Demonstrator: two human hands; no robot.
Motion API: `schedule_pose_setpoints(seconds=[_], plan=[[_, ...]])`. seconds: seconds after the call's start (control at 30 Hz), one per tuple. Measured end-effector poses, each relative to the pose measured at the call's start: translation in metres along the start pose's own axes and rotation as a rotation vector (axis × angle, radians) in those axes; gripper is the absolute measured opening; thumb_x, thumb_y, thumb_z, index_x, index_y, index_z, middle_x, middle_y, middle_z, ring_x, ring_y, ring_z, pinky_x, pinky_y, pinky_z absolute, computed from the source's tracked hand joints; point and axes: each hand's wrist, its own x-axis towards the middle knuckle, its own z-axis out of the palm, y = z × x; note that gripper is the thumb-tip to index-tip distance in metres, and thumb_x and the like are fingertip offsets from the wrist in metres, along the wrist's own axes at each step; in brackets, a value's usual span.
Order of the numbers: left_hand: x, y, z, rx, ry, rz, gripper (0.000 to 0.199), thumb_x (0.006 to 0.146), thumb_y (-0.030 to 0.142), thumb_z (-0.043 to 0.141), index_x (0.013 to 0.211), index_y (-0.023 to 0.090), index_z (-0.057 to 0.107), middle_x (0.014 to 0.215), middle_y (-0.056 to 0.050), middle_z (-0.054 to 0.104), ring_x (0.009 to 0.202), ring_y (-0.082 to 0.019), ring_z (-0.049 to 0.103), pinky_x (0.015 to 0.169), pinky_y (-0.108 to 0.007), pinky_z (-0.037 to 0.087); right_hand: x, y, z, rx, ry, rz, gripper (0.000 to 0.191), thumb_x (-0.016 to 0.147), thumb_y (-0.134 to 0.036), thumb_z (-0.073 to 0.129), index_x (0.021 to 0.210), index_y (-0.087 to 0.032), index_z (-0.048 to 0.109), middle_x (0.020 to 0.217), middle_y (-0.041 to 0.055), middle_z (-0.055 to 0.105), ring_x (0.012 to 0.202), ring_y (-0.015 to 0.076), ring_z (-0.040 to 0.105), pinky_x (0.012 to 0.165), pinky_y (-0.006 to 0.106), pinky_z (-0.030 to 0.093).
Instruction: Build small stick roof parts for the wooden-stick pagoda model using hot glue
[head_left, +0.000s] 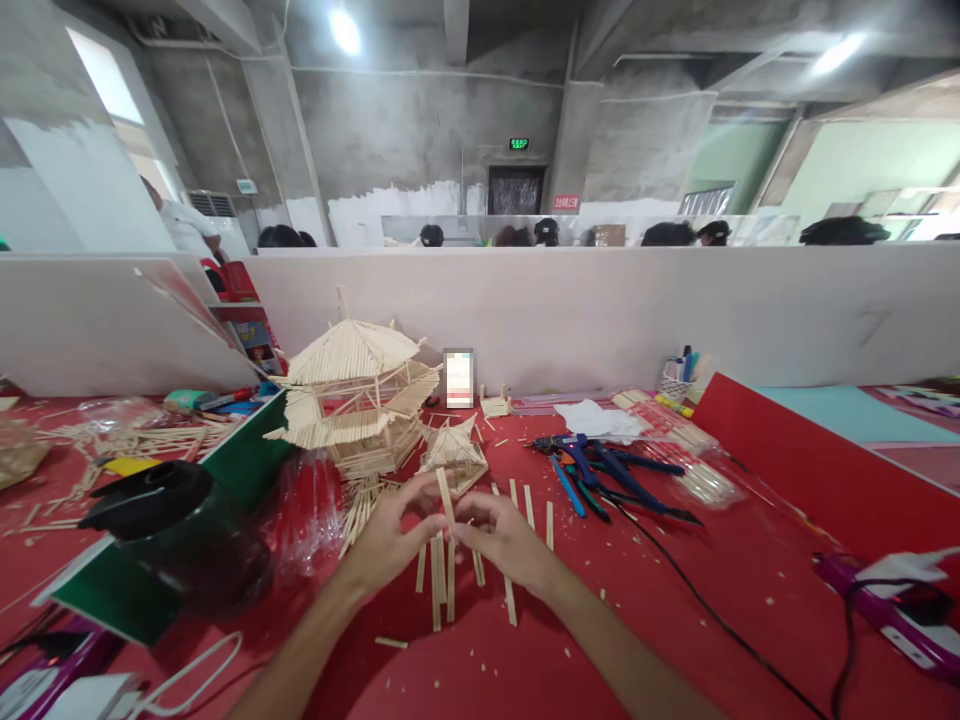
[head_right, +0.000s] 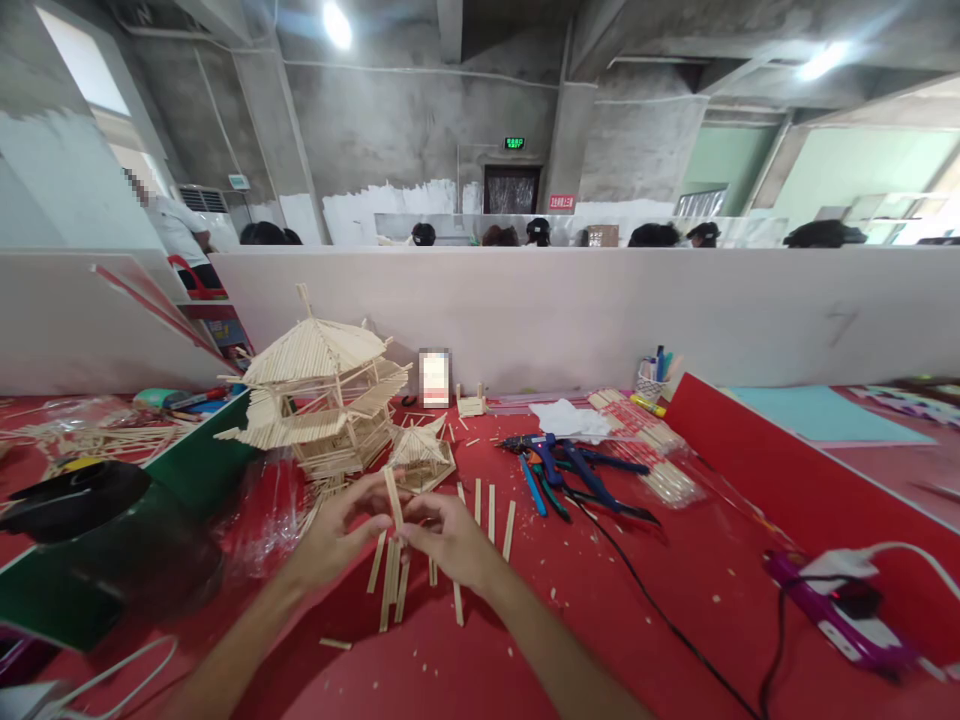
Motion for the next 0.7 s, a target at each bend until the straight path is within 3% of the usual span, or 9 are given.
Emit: schedule_pose_setpoints(seconds=[0.1, 0.23, 0.4, 0.47, 0.6, 0.7], plan=[[0.001, -0.001, 0.012, -0.08, 0.054, -0.031, 0.026, 0.088, 0.035, 0.061, 0.105, 0.018, 0.071, 0.088, -0.004, 0.073, 0.079, -0.019, 0.066, 0.077, -0.03, 0.052, 0.0, 0.002, 0.002, -0.052, 0.014, -0.005, 0.032, 0.074, -0.046, 0.075, 0.081, -0.017, 0.064, 0.077, -0.0008, 0.063, 0.055, 0.011, 0.058, 0.059, 0.027, 0.044], [0.004, -0.005, 0.01, -0.204, 0.183, -0.057, 0.024, 0.089, 0.04, 0.059, 0.092, 0.017, 0.067, 0.082, -0.003, 0.069, 0.073, -0.016, 0.062, 0.071, -0.027, 0.05, 0.002, 0.003, -0.002, -0.051, 0.114, 0.0, 0.03, 0.075, -0.044, 0.074, 0.09, -0.019, 0.066, 0.084, -0.0003, 0.062, 0.056, 0.0081, 0.048, 0.054, 0.023, 0.038], [0.007, -0.009, 0.003, -0.258, 0.138, -0.074, 0.029, 0.093, 0.044, 0.053, 0.088, 0.017, 0.062, 0.073, 0.0, 0.064, 0.066, -0.015, 0.057, 0.065, -0.025, 0.045, 0.001, -0.006, -0.017, 0.119, 0.195, 0.021, 0.028, 0.078, -0.042, 0.07, 0.095, -0.02, 0.063, 0.069, -0.0051, 0.052, 0.046, 0.005, 0.027, 0.043, 0.02, 0.017], [0.008, -0.01, 0.005, -0.217, 0.096, -0.091, 0.031, 0.094, 0.044, 0.051, 0.082, 0.017, 0.06, 0.066, 0.002, 0.059, 0.062, -0.014, 0.053, 0.063, -0.025, 0.042, 0.001, -0.009, -0.023, 0.178, 0.174, -0.021, 0.029, 0.078, -0.042, 0.07, 0.096, -0.02, 0.061, 0.07, -0.0055, 0.052, 0.045, 0.0046, 0.025, 0.043, 0.021, 0.014], [0.008, -0.016, 0.013, -0.145, 0.016, -0.097, 0.036, 0.095, 0.047, 0.049, 0.076, 0.017, 0.057, 0.064, 0.003, 0.052, 0.062, -0.014, 0.048, 0.062, -0.025, 0.039, -0.002, -0.007, -0.029, 0.104, 0.031, -0.111, 0.033, 0.082, -0.044, 0.067, 0.102, -0.021, 0.06, 0.073, -0.0035, 0.057, 0.046, 0.0054, 0.03, 0.045, 0.022, 0.02], [0.008, -0.02, 0.018, -0.153, 0.012, -0.108, 0.032, 0.092, 0.048, 0.053, 0.086, 0.017, 0.06, 0.068, 0.002, 0.053, 0.064, -0.015, 0.048, 0.062, -0.025, 0.039, -0.003, -0.002, -0.03, 0.012, -0.064, -0.081, 0.037, 0.082, -0.05, 0.066, 0.105, -0.021, 0.058, 0.069, -0.004, 0.058, 0.045, 0.0063, 0.031, 0.045, 0.022, 0.022]])
